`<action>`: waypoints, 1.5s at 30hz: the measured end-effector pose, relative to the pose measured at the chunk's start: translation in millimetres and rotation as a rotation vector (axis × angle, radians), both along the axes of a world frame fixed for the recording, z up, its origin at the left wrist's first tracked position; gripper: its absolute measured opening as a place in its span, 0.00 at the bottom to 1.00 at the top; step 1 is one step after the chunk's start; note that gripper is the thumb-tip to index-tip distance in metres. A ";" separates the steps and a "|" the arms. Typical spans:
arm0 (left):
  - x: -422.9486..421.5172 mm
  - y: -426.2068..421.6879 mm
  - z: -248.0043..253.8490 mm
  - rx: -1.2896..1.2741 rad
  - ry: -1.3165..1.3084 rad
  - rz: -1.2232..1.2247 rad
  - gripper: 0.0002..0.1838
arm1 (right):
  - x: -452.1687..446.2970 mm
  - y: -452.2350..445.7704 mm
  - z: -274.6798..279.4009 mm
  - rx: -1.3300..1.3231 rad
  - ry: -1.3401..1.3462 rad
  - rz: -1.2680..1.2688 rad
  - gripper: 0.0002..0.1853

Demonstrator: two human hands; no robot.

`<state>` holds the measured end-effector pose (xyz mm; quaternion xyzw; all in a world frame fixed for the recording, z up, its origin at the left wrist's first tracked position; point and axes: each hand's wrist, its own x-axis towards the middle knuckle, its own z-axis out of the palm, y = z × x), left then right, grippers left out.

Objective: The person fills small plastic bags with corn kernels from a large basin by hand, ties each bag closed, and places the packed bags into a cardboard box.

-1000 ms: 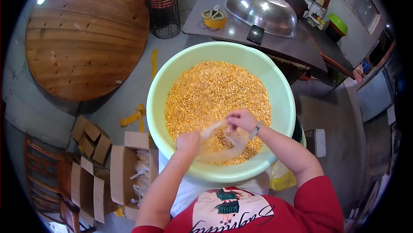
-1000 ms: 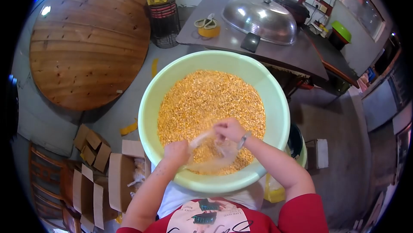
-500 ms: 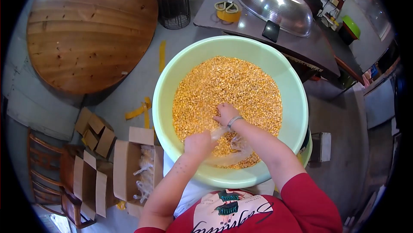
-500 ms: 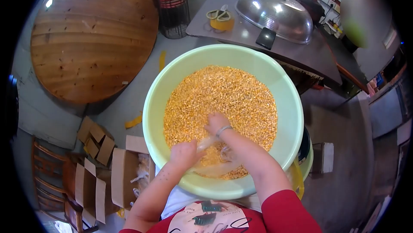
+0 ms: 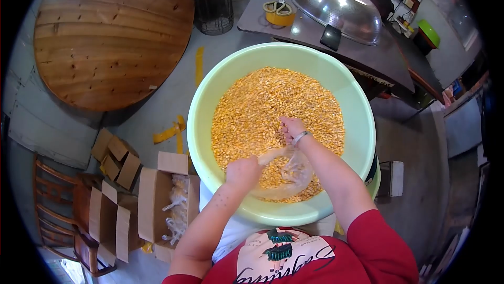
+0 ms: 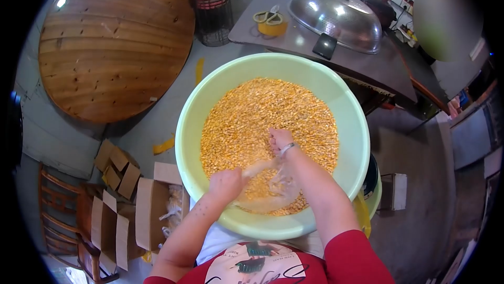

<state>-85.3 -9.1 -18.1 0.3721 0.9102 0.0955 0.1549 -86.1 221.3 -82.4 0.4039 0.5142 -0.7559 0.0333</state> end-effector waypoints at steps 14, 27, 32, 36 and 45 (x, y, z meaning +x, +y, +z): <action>-2.3 0.9 2.5 0.032 0.004 0.061 0.06 | 67.3 -93.0 63.2 -0.091 -0.094 0.538 0.12; 0.9 -3.0 6.4 0.077 -0.040 0.022 0.09 | 80.5 -51.4 -15.8 0.612 -0.209 0.243 0.10; 2.1 -2.9 10.6 0.054 -0.077 0.004 0.13 | 90.8 -64.5 13.4 0.819 -0.220 0.520 0.09; 1.3 -5.4 2.2 0.058 -0.061 -0.018 0.12 | 104.4 -51.8 18.3 1.116 -0.073 0.702 0.09; 0.6 -7.9 -4.2 0.087 -0.034 -0.093 0.08 | 120.9 -30.8 98.6 1.453 0.165 1.119 0.17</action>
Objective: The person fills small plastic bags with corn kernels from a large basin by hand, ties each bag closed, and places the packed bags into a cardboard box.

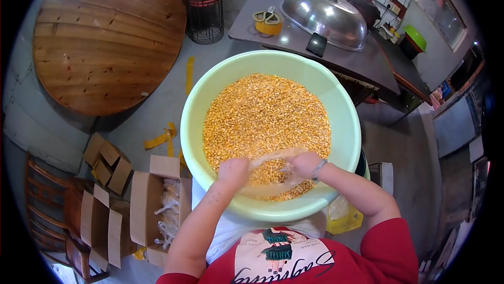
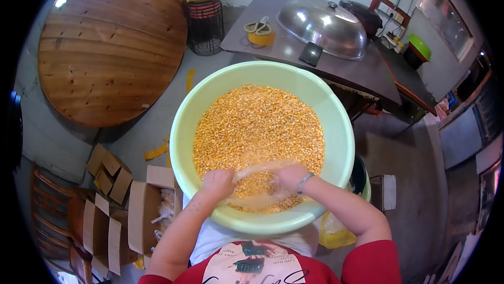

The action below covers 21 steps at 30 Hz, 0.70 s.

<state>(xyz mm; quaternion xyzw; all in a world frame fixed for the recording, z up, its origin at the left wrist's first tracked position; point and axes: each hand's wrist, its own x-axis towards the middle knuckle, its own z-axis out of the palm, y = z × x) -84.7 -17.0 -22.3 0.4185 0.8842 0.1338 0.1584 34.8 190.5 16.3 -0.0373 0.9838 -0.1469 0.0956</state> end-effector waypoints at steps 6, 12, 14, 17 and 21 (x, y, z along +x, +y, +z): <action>-1.6 4.8 0.7 -0.005 -0.008 0.036 0.10 | -41.5 48.8 -7.5 -0.379 0.387 -0.446 0.10; -2.6 7.1 0.7 -0.008 -0.019 0.055 0.10 | -91.0 89.8 -100.5 -0.215 0.136 -0.564 0.21; -2.9 6.1 0.0 -0.002 -0.021 0.051 0.10 | -104.6 80.2 -124.9 -0.169 0.092 -0.533 0.27; -2.5 4.9 -4.7 0.039 0.015 0.042 0.10 | -114.6 49.5 -128.1 -0.095 -0.046 -0.531 0.27; -1.9 4.4 -9.8 0.101 0.064 0.034 0.09 | -113.8 24.6 -114.9 0.007 -0.110 -0.472 0.21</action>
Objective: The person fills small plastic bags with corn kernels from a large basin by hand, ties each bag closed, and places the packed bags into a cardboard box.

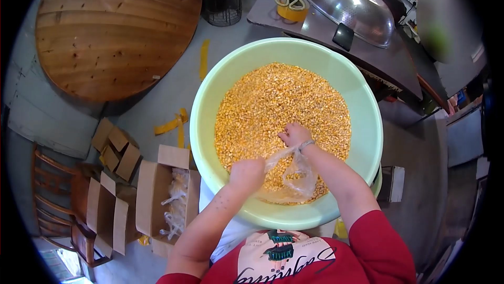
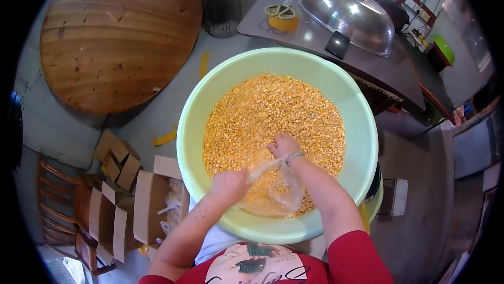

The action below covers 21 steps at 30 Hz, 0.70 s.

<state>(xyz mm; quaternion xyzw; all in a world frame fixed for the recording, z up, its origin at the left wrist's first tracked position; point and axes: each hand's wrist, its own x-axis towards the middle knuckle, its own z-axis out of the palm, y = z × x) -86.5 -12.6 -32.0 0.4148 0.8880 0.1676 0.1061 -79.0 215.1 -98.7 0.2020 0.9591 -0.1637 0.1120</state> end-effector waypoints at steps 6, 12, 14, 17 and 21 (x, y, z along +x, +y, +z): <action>0.7 -0.7 1.4 0.004 0.005 -0.006 0.09 | 5.2 27.8 -58.5 -0.357 0.230 -0.276 0.17; 0.8 2.2 13.1 -0.079 -0.052 -0.018 0.05 | 23.1 52.4 -31.6 -1.262 0.278 -1.013 0.11; 1.1 2.1 14.0 -0.107 -0.052 -0.013 0.05 | 30.6 55.0 -17.5 -1.445 0.281 -1.009 0.14; 1.1 2.0 5.8 -0.085 -0.034 0.001 0.08 | 34.8 47.9 30.7 -1.554 0.339 -0.881 0.14; 0.5 2.1 12.4 -0.092 -0.034 -0.005 0.05 | 43.4 4.3 101.6 -1.433 0.189 -0.533 0.08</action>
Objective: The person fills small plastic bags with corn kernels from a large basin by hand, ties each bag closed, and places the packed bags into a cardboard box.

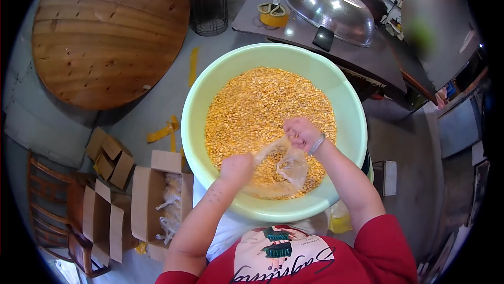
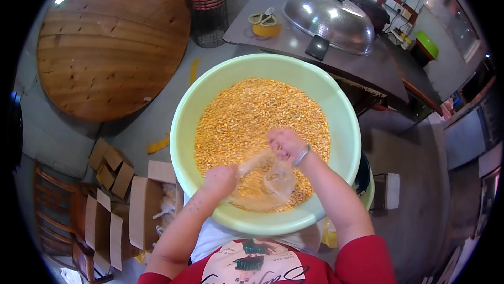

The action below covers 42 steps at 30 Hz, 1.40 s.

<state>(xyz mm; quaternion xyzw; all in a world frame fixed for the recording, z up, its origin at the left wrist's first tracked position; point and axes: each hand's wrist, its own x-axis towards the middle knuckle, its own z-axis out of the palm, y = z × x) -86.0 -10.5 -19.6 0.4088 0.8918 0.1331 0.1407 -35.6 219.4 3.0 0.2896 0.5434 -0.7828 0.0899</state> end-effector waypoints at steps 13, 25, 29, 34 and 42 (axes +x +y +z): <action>0.3 -6.3 1.8 0.044 0.046 -0.007 0.04 | 49.6 -62.0 -72.0 1.050 -0.185 0.446 0.15; 1.9 -4.4 -7.5 0.045 0.026 -0.092 0.04 | 56.9 -35.5 -76.3 1.012 -0.383 0.291 0.13; 3.0 -4.6 -5.8 0.022 0.013 -0.099 0.05 | 61.2 -33.8 -82.9 1.226 -0.284 0.513 0.09; 3.7 -5.7 3.1 -0.008 0.004 -0.129 0.07 | 64.5 -27.6 -44.8 1.351 -0.214 0.748 0.11; 1.5 -6.7 -3.9 -0.027 -0.010 -0.133 0.06 | 50.3 -9.3 14.7 1.375 -0.228 1.366 0.13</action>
